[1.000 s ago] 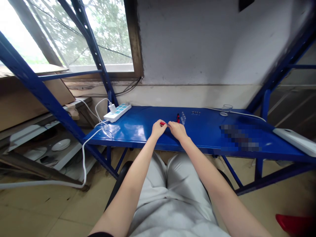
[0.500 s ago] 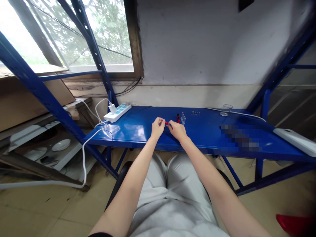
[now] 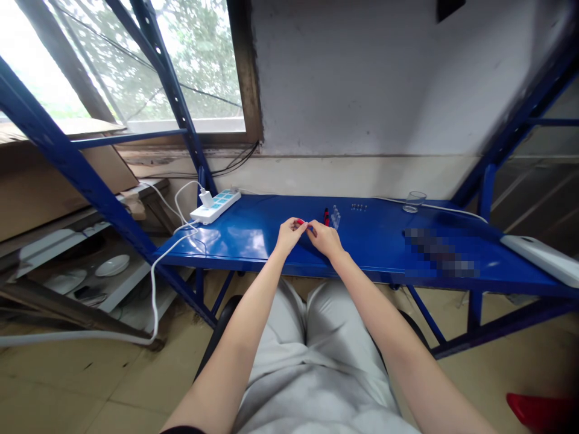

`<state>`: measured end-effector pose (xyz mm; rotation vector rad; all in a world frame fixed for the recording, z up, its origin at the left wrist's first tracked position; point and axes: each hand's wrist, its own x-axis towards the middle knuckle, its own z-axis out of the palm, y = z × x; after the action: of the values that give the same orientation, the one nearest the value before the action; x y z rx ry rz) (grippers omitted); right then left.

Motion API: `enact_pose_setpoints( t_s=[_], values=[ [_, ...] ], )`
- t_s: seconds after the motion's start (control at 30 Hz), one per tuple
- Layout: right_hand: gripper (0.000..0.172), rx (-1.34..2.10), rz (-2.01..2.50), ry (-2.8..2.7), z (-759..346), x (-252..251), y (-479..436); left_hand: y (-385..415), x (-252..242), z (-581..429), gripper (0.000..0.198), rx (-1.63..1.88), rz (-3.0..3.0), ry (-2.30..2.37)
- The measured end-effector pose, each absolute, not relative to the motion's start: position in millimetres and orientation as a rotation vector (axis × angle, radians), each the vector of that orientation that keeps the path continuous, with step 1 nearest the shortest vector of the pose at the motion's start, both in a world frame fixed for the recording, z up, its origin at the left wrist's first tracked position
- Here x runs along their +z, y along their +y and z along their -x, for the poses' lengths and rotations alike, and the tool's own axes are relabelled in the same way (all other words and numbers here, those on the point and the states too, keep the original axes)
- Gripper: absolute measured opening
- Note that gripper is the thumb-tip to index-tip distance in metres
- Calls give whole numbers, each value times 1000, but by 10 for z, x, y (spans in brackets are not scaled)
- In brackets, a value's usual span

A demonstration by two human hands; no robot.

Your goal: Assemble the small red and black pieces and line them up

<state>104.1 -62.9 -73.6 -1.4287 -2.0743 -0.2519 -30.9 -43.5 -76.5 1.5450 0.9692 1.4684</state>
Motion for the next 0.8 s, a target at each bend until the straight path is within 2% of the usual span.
enact_pose_setpoints(
  t_s=[0.3,0.43,0.63,0.8],
  values=[
    [23,-205,1415,-2011,-1054,-737,-620,-377,-795,320,33,1347,-1599,983],
    [24,-184,1424,-2042,-1055,-737,-612,-269,-734,381,25,1220,-1720,1079],
    [29,-152,1432,-2044,-1061,-723,-631,43,-532,675,12,868,-2169,1690],
    [30,-113,1434,-2067,-1060,-678,-663,134,-474,872,18,539,-2148,2040]
  ],
)
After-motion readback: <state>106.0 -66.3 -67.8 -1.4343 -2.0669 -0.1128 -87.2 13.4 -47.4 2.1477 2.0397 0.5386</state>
